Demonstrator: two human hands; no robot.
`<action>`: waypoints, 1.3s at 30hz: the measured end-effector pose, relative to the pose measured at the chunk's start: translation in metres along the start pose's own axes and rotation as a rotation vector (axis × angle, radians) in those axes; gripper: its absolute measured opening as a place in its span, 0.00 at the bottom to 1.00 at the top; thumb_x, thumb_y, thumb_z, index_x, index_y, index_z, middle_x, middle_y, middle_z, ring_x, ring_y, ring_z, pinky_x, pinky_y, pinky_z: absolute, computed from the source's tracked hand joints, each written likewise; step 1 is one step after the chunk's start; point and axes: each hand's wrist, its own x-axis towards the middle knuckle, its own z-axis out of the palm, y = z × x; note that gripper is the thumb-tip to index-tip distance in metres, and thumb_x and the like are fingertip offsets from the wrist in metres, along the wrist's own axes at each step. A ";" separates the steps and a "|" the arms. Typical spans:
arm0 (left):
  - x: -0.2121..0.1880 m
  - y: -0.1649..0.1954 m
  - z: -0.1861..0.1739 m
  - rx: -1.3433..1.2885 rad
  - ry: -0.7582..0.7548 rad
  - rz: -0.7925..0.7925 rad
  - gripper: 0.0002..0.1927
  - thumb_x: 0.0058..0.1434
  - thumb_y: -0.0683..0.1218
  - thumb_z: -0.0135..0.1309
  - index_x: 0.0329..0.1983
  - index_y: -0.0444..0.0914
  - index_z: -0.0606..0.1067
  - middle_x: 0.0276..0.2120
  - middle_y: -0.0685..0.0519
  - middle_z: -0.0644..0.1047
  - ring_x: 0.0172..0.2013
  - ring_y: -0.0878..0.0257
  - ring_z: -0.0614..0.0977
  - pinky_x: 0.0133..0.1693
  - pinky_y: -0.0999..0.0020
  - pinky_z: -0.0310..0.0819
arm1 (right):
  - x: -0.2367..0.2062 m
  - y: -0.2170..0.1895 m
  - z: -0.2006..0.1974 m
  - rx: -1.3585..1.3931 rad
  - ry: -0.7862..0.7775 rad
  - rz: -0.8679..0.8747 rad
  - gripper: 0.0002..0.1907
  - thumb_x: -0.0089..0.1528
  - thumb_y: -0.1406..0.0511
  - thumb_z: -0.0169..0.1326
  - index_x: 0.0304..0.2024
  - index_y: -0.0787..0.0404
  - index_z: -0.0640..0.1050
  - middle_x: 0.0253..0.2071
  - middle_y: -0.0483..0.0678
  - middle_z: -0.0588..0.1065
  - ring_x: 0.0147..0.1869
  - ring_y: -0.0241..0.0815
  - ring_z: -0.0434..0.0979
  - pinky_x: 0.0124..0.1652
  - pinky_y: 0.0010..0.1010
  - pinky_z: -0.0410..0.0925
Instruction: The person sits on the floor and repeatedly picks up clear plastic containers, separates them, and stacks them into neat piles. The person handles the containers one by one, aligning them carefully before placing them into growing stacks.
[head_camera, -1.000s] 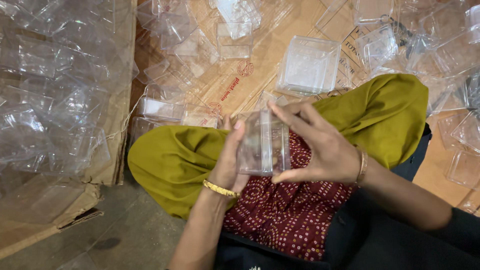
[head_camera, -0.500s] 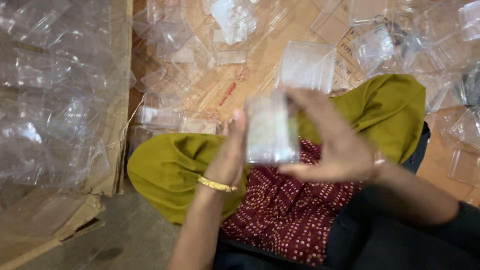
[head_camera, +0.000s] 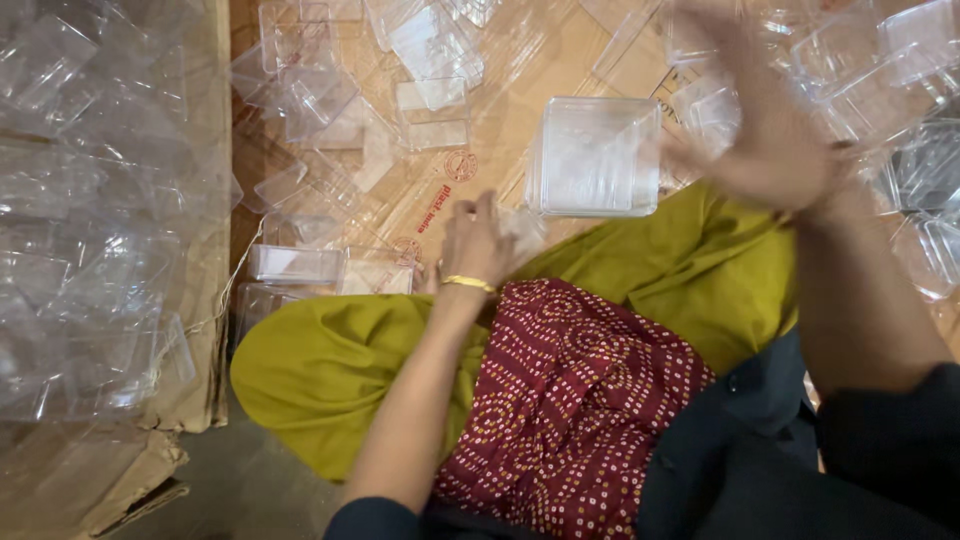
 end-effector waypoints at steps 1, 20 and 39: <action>-0.002 -0.006 -0.005 0.035 0.055 0.020 0.38 0.58 0.51 0.58 0.72 0.43 0.64 0.65 0.39 0.65 0.59 0.42 0.70 0.58 0.43 0.69 | -0.008 0.013 -0.007 0.105 0.093 0.162 0.33 0.70 0.60 0.55 0.73 0.61 0.60 0.73 0.56 0.64 0.76 0.54 0.64 0.73 0.54 0.56; 0.025 -0.030 -0.064 0.013 0.273 -0.338 0.32 0.61 0.56 0.63 0.57 0.32 0.66 0.40 0.37 0.77 0.44 0.36 0.78 0.45 0.45 0.72 | -0.061 0.166 0.044 -0.851 0.116 0.298 0.64 0.57 0.46 0.69 0.76 0.69 0.44 0.72 0.67 0.57 0.71 0.69 0.57 0.66 0.53 0.62; 0.029 -0.058 -0.080 0.053 0.380 -0.268 0.30 0.68 0.40 0.44 0.74 0.33 0.56 0.47 0.28 0.78 0.45 0.33 0.81 0.46 0.43 0.75 | -0.107 -0.049 0.007 0.454 0.301 0.288 0.54 0.60 0.60 0.68 0.79 0.52 0.49 0.72 0.50 0.59 0.73 0.45 0.61 0.64 0.39 0.66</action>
